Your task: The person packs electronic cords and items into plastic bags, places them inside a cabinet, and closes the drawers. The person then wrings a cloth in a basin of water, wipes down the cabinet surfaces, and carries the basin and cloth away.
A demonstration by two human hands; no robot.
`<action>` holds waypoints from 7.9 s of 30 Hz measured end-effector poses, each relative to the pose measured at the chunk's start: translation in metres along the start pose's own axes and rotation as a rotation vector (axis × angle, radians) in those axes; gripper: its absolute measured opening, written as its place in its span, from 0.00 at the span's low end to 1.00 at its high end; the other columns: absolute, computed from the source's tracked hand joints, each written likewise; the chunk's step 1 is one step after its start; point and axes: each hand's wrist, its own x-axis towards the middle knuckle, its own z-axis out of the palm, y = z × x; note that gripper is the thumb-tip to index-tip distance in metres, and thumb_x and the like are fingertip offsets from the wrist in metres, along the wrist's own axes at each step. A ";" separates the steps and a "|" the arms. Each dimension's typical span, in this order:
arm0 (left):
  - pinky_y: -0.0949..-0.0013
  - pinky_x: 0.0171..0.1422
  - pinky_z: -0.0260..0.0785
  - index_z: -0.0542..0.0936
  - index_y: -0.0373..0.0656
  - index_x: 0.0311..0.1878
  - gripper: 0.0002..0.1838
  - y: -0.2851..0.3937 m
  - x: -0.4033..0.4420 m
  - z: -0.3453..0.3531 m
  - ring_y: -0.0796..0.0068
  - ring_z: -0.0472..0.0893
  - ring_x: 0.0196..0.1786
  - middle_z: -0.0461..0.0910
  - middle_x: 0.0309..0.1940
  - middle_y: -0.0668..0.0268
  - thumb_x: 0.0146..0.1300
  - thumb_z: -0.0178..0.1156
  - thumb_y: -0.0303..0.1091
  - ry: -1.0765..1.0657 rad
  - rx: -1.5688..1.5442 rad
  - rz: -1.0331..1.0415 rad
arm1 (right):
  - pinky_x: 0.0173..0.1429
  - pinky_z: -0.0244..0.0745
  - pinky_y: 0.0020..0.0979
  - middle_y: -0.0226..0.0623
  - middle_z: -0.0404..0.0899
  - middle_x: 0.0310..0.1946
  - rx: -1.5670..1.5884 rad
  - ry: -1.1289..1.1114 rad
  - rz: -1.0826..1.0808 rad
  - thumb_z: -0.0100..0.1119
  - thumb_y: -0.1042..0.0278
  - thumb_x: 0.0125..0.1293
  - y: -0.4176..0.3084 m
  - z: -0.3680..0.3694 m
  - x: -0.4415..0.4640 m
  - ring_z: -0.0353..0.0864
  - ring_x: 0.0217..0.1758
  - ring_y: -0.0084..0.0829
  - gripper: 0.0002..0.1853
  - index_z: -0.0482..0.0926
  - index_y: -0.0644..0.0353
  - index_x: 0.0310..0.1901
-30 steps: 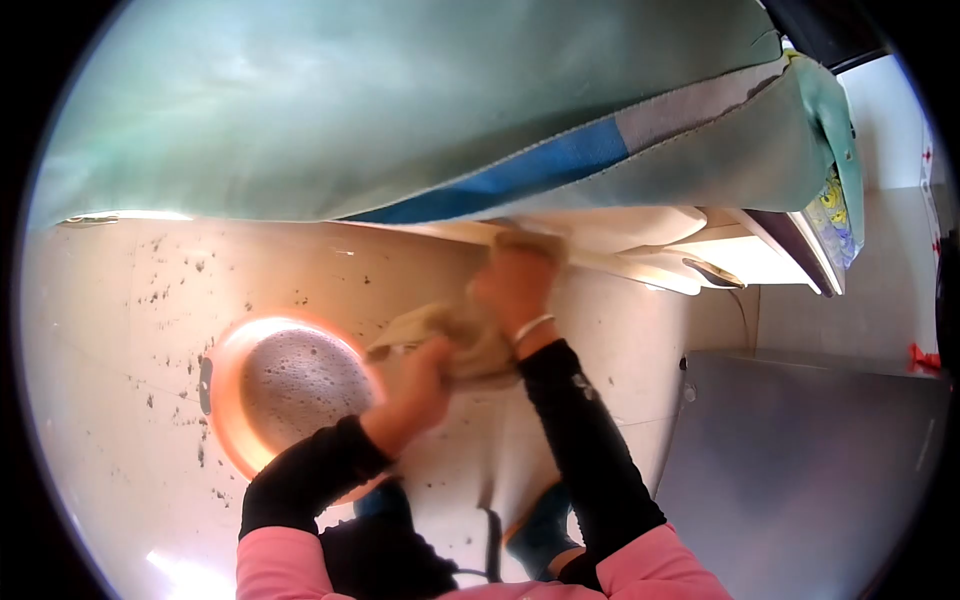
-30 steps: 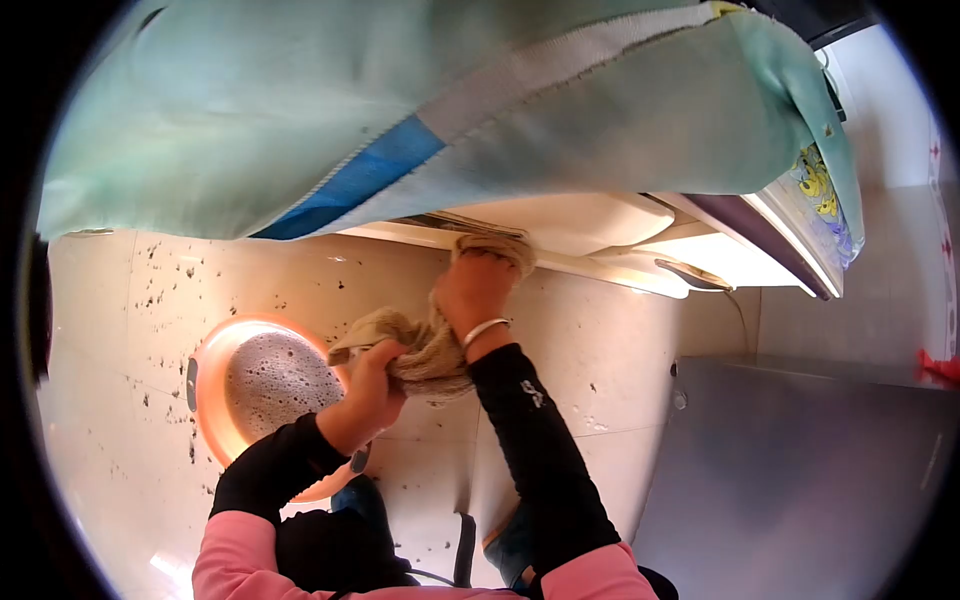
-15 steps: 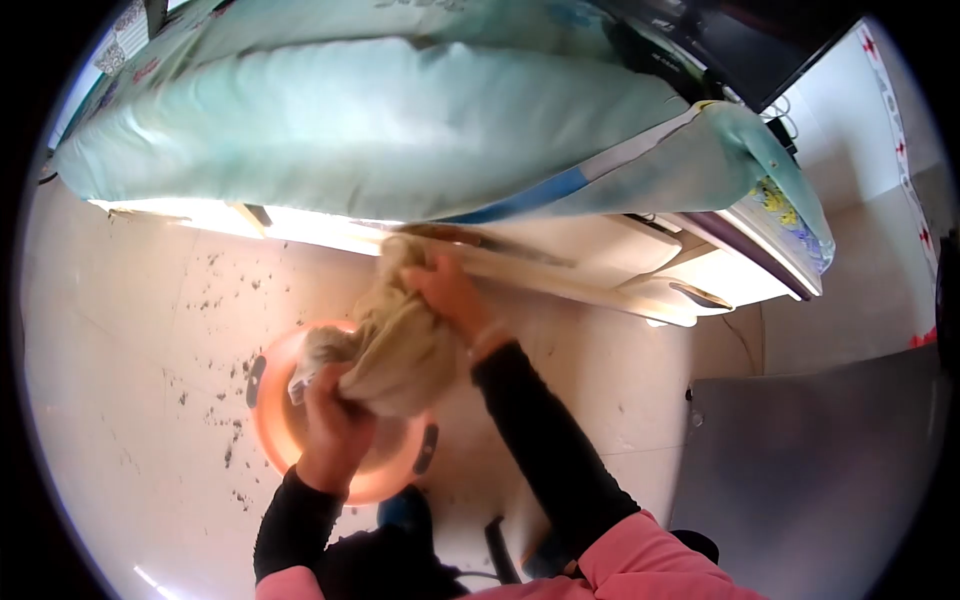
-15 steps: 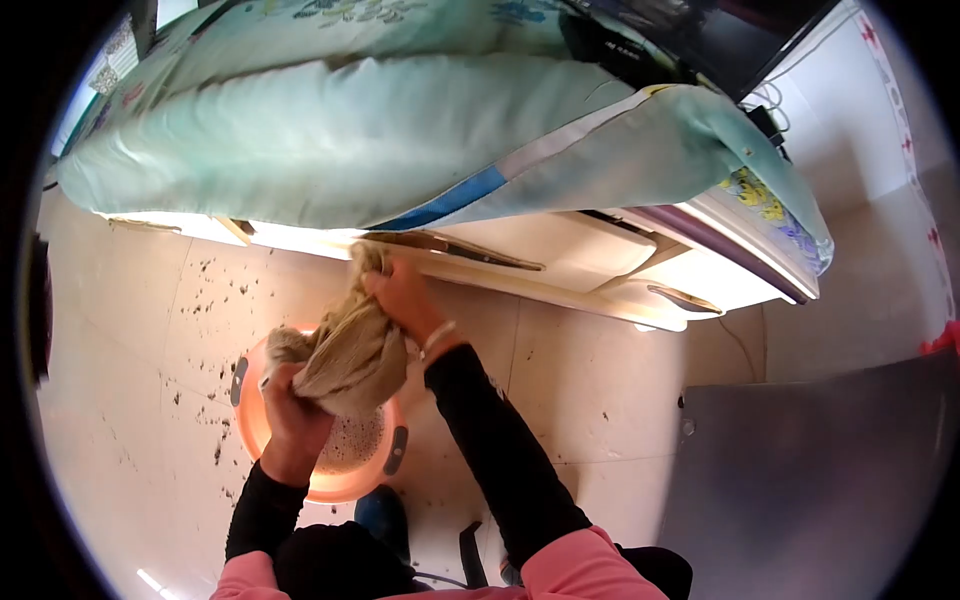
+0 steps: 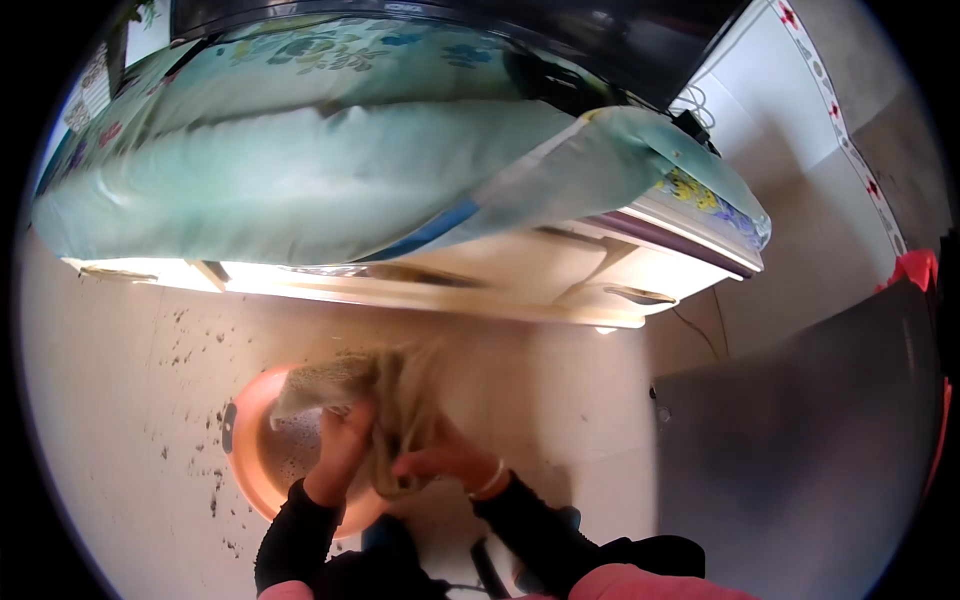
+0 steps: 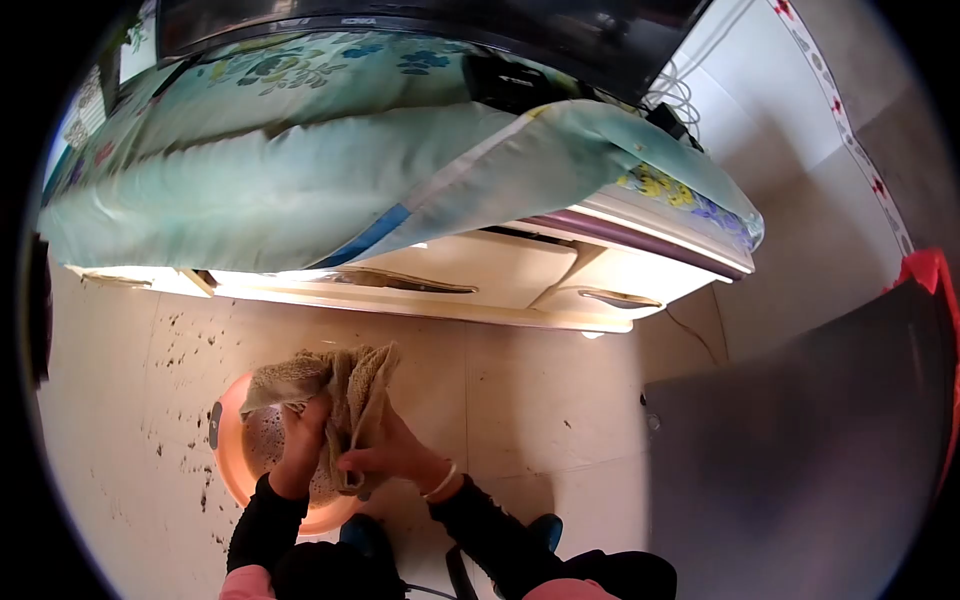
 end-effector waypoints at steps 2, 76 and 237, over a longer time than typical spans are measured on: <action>0.67 0.58 0.65 0.71 0.35 0.57 0.22 0.002 -0.003 0.008 0.71 0.73 0.54 0.74 0.52 0.62 0.62 0.54 0.37 -0.034 0.017 -0.120 | 0.63 0.66 0.32 0.35 0.67 0.58 -0.149 0.142 0.168 0.70 0.66 0.53 -0.001 0.007 0.000 0.66 0.61 0.29 0.40 0.57 0.61 0.65; 0.69 0.57 0.65 0.74 0.37 0.46 0.13 -0.044 0.082 0.359 0.72 0.74 0.50 0.76 0.45 0.65 0.57 0.53 0.25 -0.449 -0.102 -0.308 | 0.27 0.60 0.37 0.28 0.59 0.16 -0.239 1.581 -0.992 0.49 0.50 0.68 -0.184 -0.388 -0.027 0.60 0.21 0.28 0.27 0.68 0.68 0.20; 0.70 0.56 0.69 0.78 0.34 0.42 0.14 -0.016 0.000 0.212 0.68 0.76 0.52 0.77 0.47 0.58 0.52 0.54 0.14 -0.060 -0.228 -0.465 | 0.47 0.69 0.37 0.38 0.79 0.35 -0.786 0.908 -0.661 0.58 0.56 0.61 -0.135 -0.274 -0.070 0.75 0.41 0.36 0.16 0.77 0.61 0.42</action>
